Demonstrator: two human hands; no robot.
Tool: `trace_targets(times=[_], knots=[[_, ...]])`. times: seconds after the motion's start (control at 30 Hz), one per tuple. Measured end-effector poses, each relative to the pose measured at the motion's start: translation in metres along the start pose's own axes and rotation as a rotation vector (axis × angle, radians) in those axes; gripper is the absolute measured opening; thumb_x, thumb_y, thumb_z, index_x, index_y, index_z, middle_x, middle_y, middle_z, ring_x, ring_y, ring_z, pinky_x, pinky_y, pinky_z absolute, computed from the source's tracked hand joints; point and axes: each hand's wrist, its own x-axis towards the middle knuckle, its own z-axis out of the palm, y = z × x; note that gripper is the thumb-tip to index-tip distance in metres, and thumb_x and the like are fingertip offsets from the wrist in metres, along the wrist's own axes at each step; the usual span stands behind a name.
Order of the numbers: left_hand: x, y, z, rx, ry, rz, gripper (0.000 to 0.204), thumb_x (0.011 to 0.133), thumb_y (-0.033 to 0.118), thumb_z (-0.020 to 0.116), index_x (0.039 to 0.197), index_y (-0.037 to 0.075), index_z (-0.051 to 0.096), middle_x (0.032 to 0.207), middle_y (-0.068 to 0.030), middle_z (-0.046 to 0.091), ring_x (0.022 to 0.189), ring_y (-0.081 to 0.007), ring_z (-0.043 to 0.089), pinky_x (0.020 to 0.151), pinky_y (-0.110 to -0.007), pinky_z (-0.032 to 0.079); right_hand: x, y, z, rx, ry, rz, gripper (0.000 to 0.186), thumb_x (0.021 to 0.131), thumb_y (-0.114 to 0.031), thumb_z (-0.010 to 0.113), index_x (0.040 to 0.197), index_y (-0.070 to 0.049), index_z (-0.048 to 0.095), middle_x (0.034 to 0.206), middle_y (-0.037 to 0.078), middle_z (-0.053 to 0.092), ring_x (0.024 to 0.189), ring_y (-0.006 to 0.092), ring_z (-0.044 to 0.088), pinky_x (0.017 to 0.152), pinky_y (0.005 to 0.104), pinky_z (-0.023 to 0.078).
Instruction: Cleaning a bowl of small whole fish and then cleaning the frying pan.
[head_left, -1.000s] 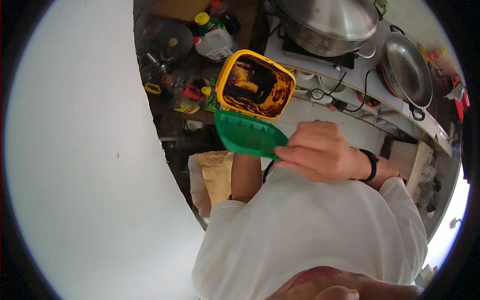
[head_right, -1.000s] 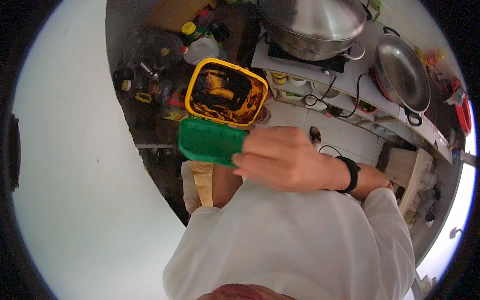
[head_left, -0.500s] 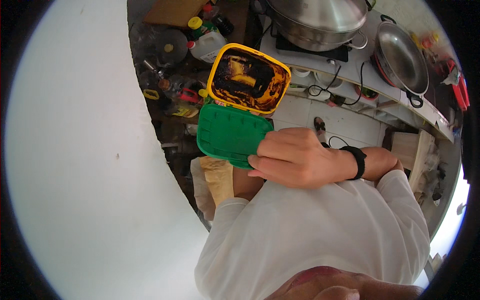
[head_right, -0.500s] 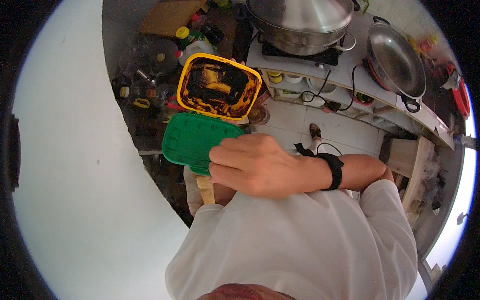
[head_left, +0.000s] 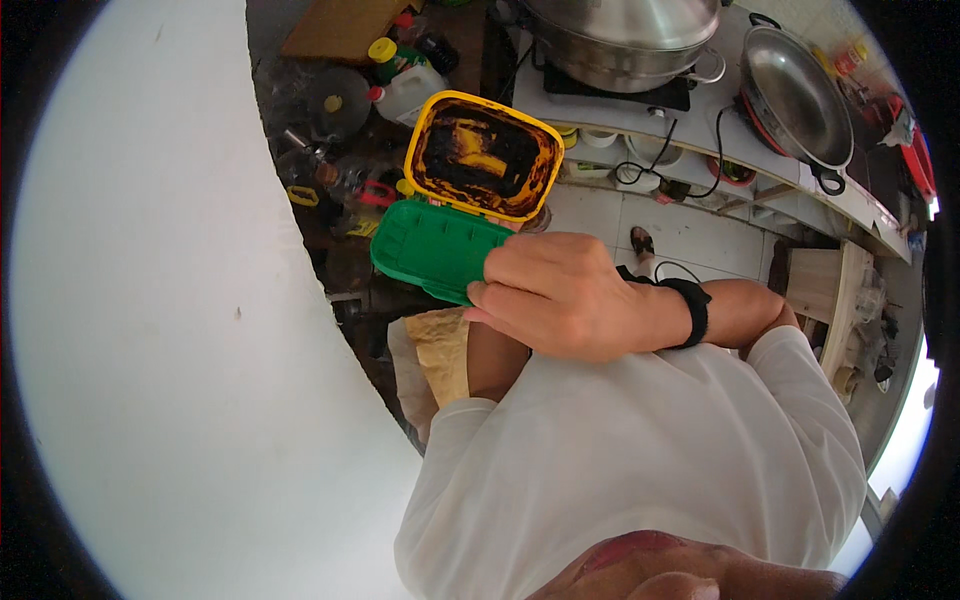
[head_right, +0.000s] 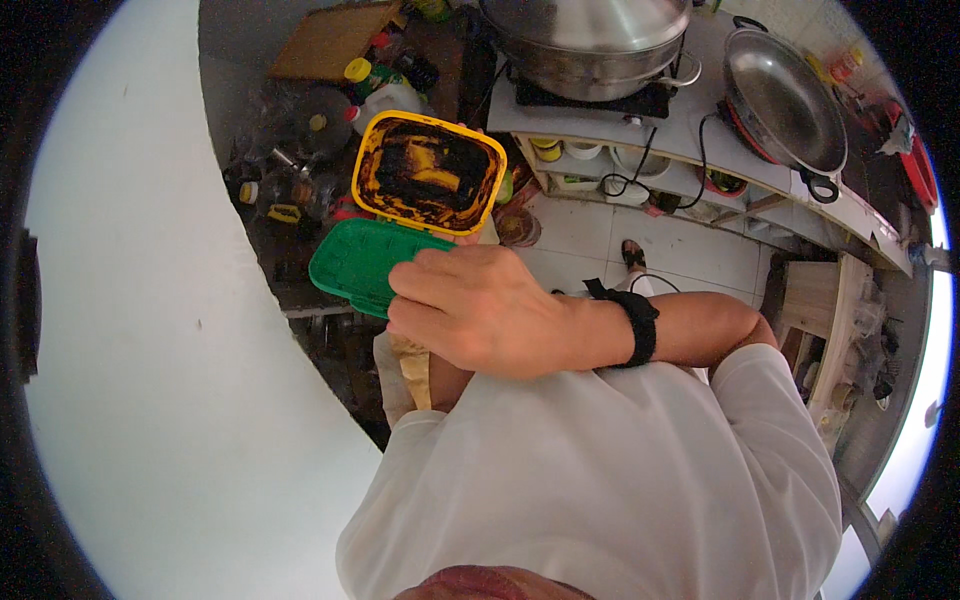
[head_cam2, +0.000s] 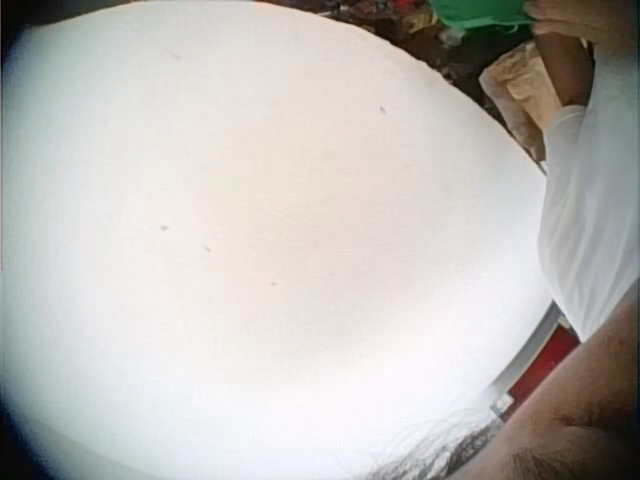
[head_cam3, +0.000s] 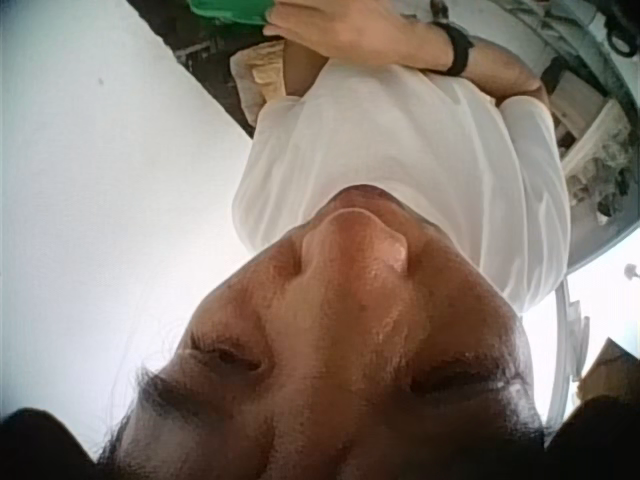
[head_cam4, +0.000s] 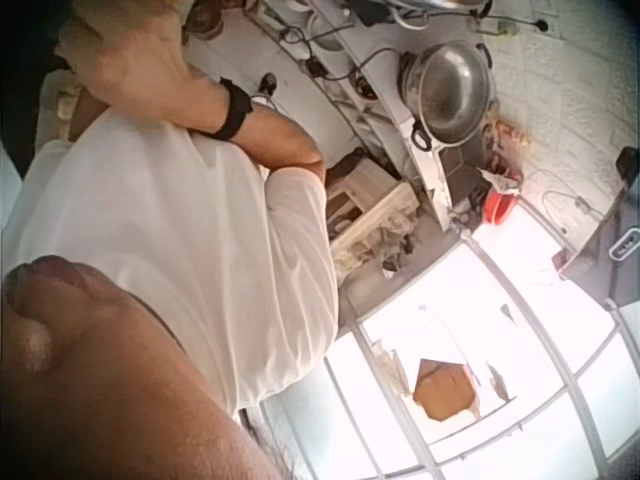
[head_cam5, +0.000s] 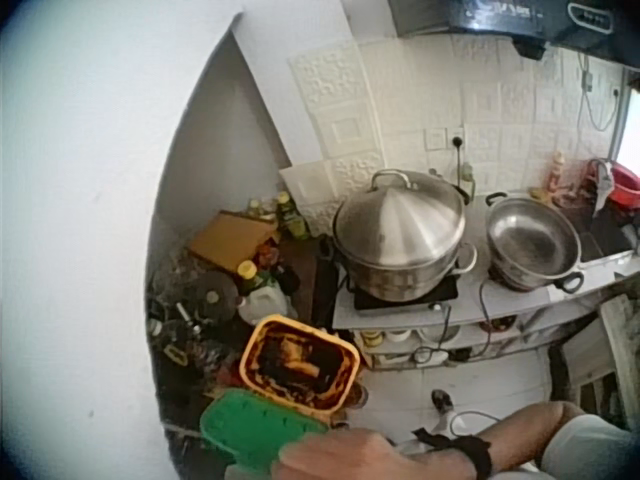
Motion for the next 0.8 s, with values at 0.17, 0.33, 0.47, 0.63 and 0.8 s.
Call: trace_targets(times=[0.17,0.33,0.47,0.63,0.8], knots=[[-0.008,0.003,0.001,-0.009,0.011,0.002,0.059,0.085,0.045,0.055,0.128,0.006,0.043,0.121,-0.0113,0.053,0.111,-0.0264,0.051,0.094,-0.042,0.044,0.005,-0.006,0.009,-0.041,-0.011,-0.001,0.021,0.065,-0.012,0.07,0.072,-0.003,0.053,0.067,0.005,0.043,0.055,0.0167,0.048,0.042,0.0286,0.037],[-0.01,0.007,0.001,-0.002,0.008,0.005,0.058,0.085,0.044,0.055,0.128,0.006,0.043,0.121,-0.0117,0.053,0.111,-0.0269,0.051,0.094,-0.042,0.044,0.003,-0.011,0.018,-0.058,0.007,-0.01,0.02,0.066,-0.013,0.069,0.072,-0.004,0.053,0.067,0.004,0.042,0.055,0.0156,0.047,0.041,0.0277,0.035],[-0.011,0.007,0.002,-0.005,0.003,0.006,0.058,0.085,0.044,0.055,0.127,0.006,0.043,0.121,-0.012,0.053,0.111,-0.0272,0.051,0.094,-0.042,0.044,0.002,-0.014,0.013,-0.088,-0.002,-0.002,0.021,0.066,-0.014,0.069,0.072,-0.003,0.053,0.066,0.004,0.042,0.054,0.0159,0.047,0.041,0.0282,0.035],[-0.008,0.007,0.002,-0.007,-0.002,-0.012,0.058,0.085,0.043,0.055,0.127,0.006,0.044,0.12,-0.0123,0.053,0.111,-0.0276,0.051,0.094,-0.042,0.044,-0.002,-0.015,0.014,-0.12,0.038,0.022,0.021,0.065,-0.014,0.07,0.073,-0.003,0.054,0.065,0.004,0.041,0.054,0.0165,0.047,0.041,0.0287,0.036],[0.007,0.018,0.004,0.003,-0.014,-0.035,0.057,0.085,0.042,0.056,0.127,0.005,0.044,0.12,-0.0127,0.053,0.111,-0.028,0.051,0.093,-0.043,0.044,-0.013,-0.01,0.004,-0.086,0.105,0.065,0.021,0.065,-0.01,0.072,0.073,-0.002,0.055,0.063,0.004,0.042,0.052,0.0168,0.047,0.04,0.0287,0.035]])
